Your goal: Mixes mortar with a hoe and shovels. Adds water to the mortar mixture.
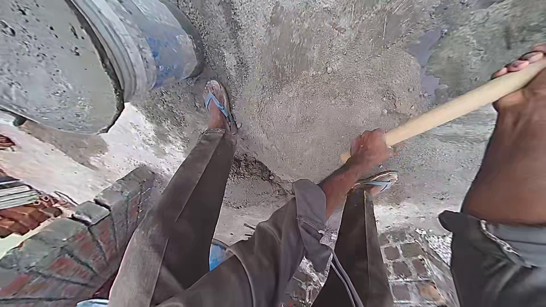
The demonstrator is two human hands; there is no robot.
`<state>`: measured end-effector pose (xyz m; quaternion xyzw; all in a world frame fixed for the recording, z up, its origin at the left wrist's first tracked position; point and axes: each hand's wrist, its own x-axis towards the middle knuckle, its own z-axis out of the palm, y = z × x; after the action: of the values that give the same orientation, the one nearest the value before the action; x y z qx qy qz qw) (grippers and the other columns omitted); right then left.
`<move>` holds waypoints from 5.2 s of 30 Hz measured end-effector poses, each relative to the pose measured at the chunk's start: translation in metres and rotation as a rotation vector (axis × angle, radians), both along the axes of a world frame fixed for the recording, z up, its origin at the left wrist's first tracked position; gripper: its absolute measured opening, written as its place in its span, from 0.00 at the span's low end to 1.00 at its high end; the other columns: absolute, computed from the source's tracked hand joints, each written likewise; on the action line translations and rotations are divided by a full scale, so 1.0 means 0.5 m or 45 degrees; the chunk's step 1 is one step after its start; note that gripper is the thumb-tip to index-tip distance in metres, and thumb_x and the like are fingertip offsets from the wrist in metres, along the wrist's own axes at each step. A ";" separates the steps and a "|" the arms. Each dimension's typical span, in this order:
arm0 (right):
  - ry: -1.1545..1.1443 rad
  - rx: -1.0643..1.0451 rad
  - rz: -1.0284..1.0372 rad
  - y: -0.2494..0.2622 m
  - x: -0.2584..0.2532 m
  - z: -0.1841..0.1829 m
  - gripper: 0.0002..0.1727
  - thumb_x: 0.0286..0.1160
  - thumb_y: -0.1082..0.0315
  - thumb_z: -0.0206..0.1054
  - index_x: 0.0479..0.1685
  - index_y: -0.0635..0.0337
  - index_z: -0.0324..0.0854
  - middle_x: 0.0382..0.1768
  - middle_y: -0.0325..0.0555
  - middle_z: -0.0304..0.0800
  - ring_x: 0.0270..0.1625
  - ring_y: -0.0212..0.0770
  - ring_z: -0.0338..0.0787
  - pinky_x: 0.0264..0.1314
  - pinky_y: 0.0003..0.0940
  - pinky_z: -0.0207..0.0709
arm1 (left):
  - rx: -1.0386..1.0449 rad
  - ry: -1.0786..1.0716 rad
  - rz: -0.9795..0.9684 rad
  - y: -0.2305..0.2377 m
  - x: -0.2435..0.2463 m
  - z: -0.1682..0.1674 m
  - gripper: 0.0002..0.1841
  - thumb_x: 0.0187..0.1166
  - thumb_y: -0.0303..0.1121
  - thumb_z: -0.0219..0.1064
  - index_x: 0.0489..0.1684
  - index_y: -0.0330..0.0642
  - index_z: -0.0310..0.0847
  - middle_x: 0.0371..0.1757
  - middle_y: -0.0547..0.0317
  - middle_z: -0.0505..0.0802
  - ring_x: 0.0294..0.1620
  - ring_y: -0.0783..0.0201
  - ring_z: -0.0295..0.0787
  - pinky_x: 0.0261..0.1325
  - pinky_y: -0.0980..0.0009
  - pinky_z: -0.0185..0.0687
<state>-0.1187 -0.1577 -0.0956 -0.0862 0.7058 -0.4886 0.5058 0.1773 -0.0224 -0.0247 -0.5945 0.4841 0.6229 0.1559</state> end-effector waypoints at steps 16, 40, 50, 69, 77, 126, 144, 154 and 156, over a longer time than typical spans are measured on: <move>-0.385 0.116 -0.614 0.796 0.352 0.449 0.07 0.74 0.73 0.56 0.33 0.52 0.77 0.20 0.39 0.85 0.27 0.39 0.90 0.44 0.42 0.89 | 0.306 -0.165 -0.697 0.503 0.317 0.249 0.23 0.71 0.43 0.69 0.64 0.46 0.84 0.57 0.46 0.94 0.60 0.43 0.91 0.60 0.39 0.84; -0.622 0.608 -1.004 0.713 0.676 0.146 0.13 0.80 0.71 0.52 0.24 0.51 0.65 0.13 0.36 0.69 0.13 0.35 0.74 0.20 0.32 0.80 | 0.481 -0.331 -1.024 0.164 0.526 0.346 0.24 0.75 0.42 0.70 0.65 0.37 0.80 0.59 0.36 0.90 0.62 0.36 0.87 0.60 0.35 0.79; -0.224 -0.029 -0.851 0.569 0.755 0.466 0.10 0.80 0.77 0.51 0.33 0.56 0.74 0.22 0.40 0.84 0.28 0.40 0.89 0.43 0.39 0.89 | 0.069 -0.149 -0.773 0.148 0.671 0.217 0.29 0.72 0.38 0.71 0.75 0.41 0.78 0.72 0.42 0.86 0.76 0.40 0.79 0.79 0.36 0.65; 0.026 -0.006 -0.077 0.181 0.618 0.293 0.07 0.72 0.73 0.69 0.31 0.59 0.75 0.12 0.40 0.75 0.13 0.38 0.80 0.19 0.36 0.84 | -0.080 -0.091 0.148 0.181 0.347 0.047 0.26 0.65 0.43 0.78 0.61 0.40 0.85 0.50 0.43 0.94 0.54 0.45 0.92 0.60 0.41 0.85; -0.224 0.779 0.255 0.386 0.764 0.016 0.11 0.77 0.60 0.70 0.41 0.59 0.81 0.19 0.40 0.80 0.17 0.37 0.82 0.22 0.36 0.84 | 0.482 -0.329 0.348 0.427 0.451 0.096 0.26 0.68 0.46 0.75 0.59 0.36 0.84 0.52 0.42 0.93 0.55 0.47 0.91 0.61 0.43 0.83; -0.176 0.352 -0.162 0.484 0.901 0.152 0.11 0.83 0.64 0.56 0.30 0.52 0.73 0.13 0.35 0.73 0.15 0.37 0.77 0.25 0.40 0.83 | -0.143 -0.050 0.573 0.047 0.828 0.243 0.22 0.85 0.36 0.64 0.76 0.42 0.77 0.55 0.47 0.94 0.49 0.52 0.93 0.54 0.49 0.87; 0.327 -0.022 0.217 0.460 0.651 0.323 0.08 0.61 0.68 0.72 0.28 0.53 0.75 0.11 0.36 0.78 0.13 0.37 0.81 0.18 0.37 0.82 | -0.179 -0.074 0.388 0.163 0.769 0.162 0.22 0.80 0.37 0.65 0.73 0.41 0.79 0.52 0.48 0.95 0.50 0.53 0.93 0.58 0.47 0.85; -0.381 0.424 -0.676 0.679 0.972 0.118 0.16 0.84 0.65 0.48 0.23 0.53 0.69 0.10 0.37 0.69 0.12 0.38 0.74 0.20 0.38 0.80 | -0.107 -0.057 0.543 0.088 0.823 0.218 0.21 0.86 0.36 0.63 0.76 0.44 0.76 0.53 0.48 0.94 0.47 0.51 0.92 0.51 0.49 0.85; -0.408 0.453 -0.724 0.675 0.993 0.124 0.17 0.84 0.63 0.47 0.21 0.52 0.67 0.09 0.37 0.68 0.11 0.38 0.74 0.20 0.39 0.80 | -0.093 -0.067 0.562 0.076 0.840 0.224 0.21 0.86 0.37 0.63 0.76 0.45 0.76 0.55 0.48 0.94 0.50 0.50 0.92 0.54 0.47 0.86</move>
<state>0.3778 0.1797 -0.0338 0.2804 0.6871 -0.4866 0.4610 0.5971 0.0156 0.0872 -0.7074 0.3602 0.6082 0.0066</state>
